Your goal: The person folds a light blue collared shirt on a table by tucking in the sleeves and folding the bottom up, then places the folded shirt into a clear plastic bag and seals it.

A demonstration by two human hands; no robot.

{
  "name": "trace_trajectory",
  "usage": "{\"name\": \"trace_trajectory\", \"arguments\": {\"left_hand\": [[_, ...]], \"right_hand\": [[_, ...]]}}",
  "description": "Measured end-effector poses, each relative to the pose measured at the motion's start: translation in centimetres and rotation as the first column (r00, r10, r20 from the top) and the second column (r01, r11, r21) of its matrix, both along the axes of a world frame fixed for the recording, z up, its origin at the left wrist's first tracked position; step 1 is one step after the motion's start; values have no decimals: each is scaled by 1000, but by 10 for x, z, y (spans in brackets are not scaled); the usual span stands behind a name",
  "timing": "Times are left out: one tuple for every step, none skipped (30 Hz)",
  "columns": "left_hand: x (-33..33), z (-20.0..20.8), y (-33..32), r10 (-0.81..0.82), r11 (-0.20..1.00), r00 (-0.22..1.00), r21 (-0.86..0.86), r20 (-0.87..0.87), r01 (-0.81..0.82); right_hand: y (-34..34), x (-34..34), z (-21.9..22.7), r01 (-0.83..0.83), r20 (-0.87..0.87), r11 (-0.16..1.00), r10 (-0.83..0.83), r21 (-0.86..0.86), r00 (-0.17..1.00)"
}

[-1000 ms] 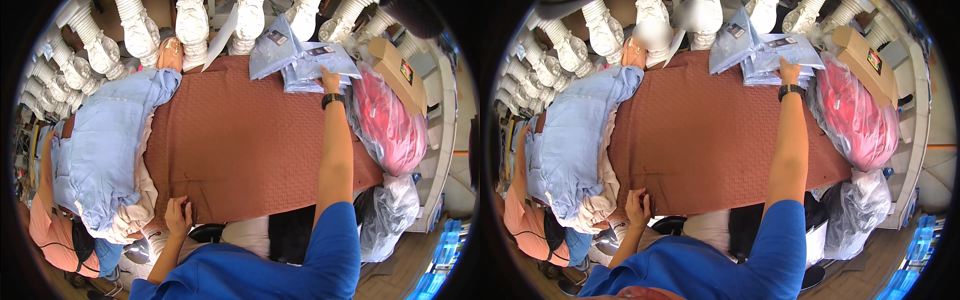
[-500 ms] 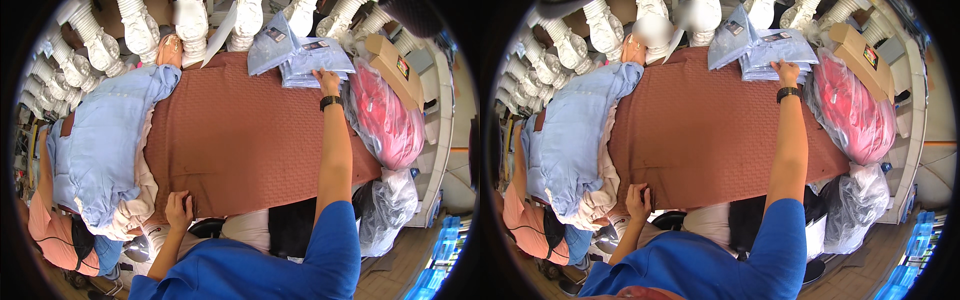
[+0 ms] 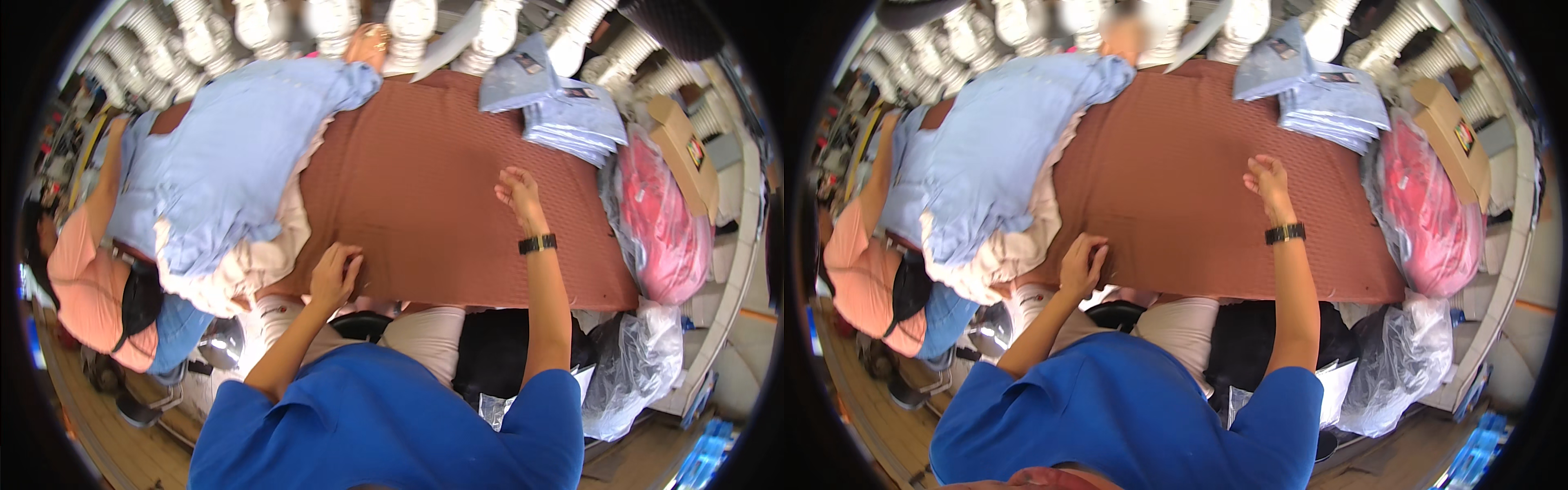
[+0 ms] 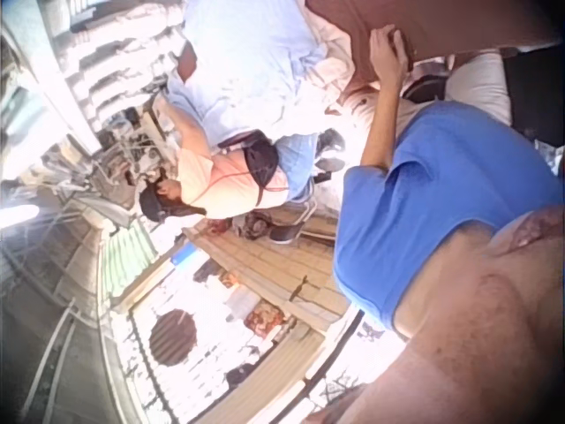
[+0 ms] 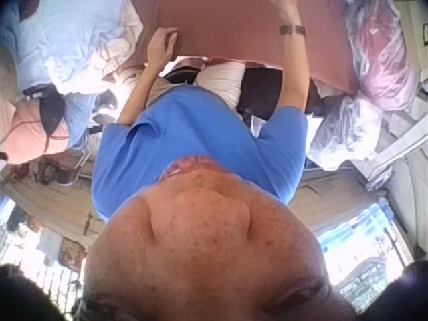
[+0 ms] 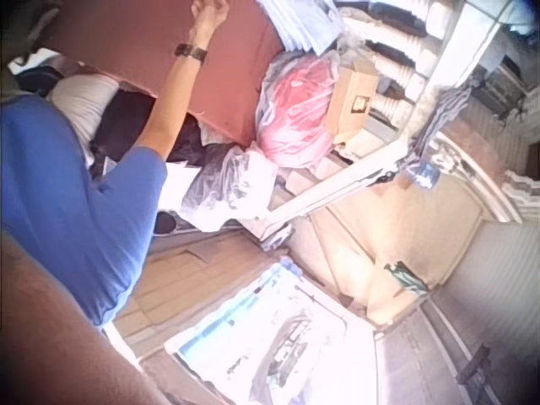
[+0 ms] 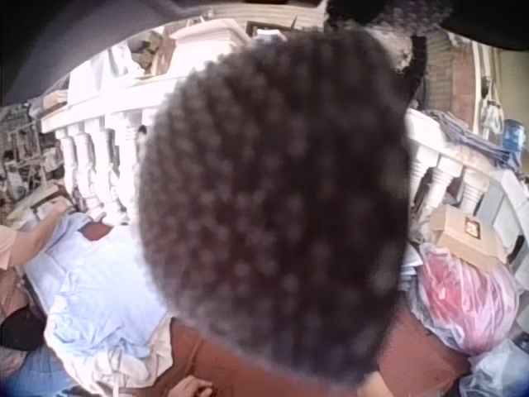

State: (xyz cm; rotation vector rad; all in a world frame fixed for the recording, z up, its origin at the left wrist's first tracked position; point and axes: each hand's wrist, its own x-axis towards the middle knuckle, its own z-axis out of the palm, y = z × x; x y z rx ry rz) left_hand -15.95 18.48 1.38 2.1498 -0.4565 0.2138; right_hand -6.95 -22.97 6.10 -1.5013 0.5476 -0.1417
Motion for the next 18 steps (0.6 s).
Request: {"name": "trace_trajectory", "arguments": {"left_hand": [[3, 3, 3, -39, 989, 992, -144, -120, 21], [8, 12, 9, -24, 990, 999, -138, 33, 28], [14, 25, 16, -17, 991, 983, -128, 181, 41], [19, 39, 26, -16, 992, 947, -113, 321, 55], [28, 58, 37, 36, 999, 880, -8, 473, -37], [33, 75, 49, 111, 990, 871, 25, 479, -140], [40, 89, 59, 176, 957, 822, 100, 541, -271], [46, 101, 72, 235, 900, 761, 160, 605, -406], [49, 113, 86, 290, 852, 736, 186, 612, -490], [52, 120, 102, 340, 798, 707, 208, 620, -566], [55, 119, 121, 355, 788, 730, 232, 584, -570], [60, 114, 142, 372, 780, 747, 252, 550, -573], [65, 107, 163, 388, 771, 764, 272, 515, -575], [71, 99, 185, 398, 775, 817, 324, 417, -543], [74, 101, 191, 374, 828, 850, 280, 371, -486], [76, 101, 196, 344, 875, 881, 230, 326, -427], [81, 102, 197, 305, 917, 909, 170, 284, -360], [88, 105, 200, 358, 919, 903, 82, 236, -386]], "right_hand": [[24, -12, 4, -96, 4, 995, 96, -12, 995], [47, -24, 8, -188, 8, 982, 188, -23, 982], [67, -35, 10, -271, 8, 962, 272, -36, 962], [85, -44, 12, -348, 14, 936, 349, -51, 937], [101, -52, 12, -417, 19, 907, 419, -67, 908], [117, -62, 11, -484, 19, 871, 487, -82, 873], [130, -74, 12, -520, 22, 848, 525, -106, 851], [144, -83, 15, -559, 24, 818, 566, -133, 824], [158, -89, 17, -600, 34, 784, 612, -157, 790], [171, -96, 14, -620, 58, 770, 633, -154, 772], [183, -102, 13, -639, 56, 755, 651, -145, 757], [195, -107, 14, -658, 57, 740, 670, -139, 741], [207, -110, 14, -676, 58, 725, 687, -132, 725], [220, -113, 22, -696, 49, 710, 703, -107, 709], [229, -115, 27, -711, 62, 692, 720, -120, 691], [237, -113, 33, -725, 75, 676, 736, -132, 673], [243, -110, 38, -734, 85, 662, 748, -152, 658], [247, -106, 42, -741, 90, 649, 760, -174, 644]]}}
